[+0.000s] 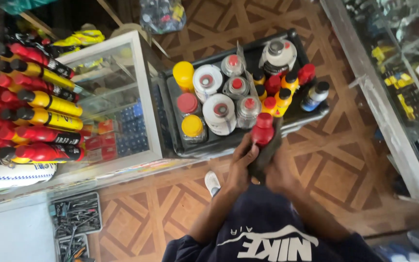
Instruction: Cleaning and organizing various aerosol cans and bottles on a rolling supply tray.
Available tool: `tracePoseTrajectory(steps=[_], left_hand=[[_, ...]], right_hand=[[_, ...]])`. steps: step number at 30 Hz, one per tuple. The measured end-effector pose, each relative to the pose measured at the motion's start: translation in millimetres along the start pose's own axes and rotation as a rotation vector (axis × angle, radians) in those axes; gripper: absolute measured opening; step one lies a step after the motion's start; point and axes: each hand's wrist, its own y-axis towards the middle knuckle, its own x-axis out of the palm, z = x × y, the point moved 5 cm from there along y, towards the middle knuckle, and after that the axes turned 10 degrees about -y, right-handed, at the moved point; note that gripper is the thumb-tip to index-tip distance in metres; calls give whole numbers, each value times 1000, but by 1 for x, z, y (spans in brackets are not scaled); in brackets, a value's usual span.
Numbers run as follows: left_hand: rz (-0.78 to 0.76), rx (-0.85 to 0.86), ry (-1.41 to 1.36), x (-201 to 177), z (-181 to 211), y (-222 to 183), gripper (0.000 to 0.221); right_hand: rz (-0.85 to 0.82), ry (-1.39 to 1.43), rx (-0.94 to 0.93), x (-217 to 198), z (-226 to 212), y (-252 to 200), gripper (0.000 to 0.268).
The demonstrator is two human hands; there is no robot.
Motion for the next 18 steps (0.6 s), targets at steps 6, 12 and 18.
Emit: tracePoseTrajectory(steps=[6,12,18], left_hand=[[173,-53,139,7,2,-5,57],[147,-31,-121,-9,22,-2,48],[-281,446,405,8,49,7,62]], right_hand=[[-67,-727,-686,40,-130,0,54],[-161,-509,-284,32,-54,-48,60],[163,236,259,5,-26,-35,24]])
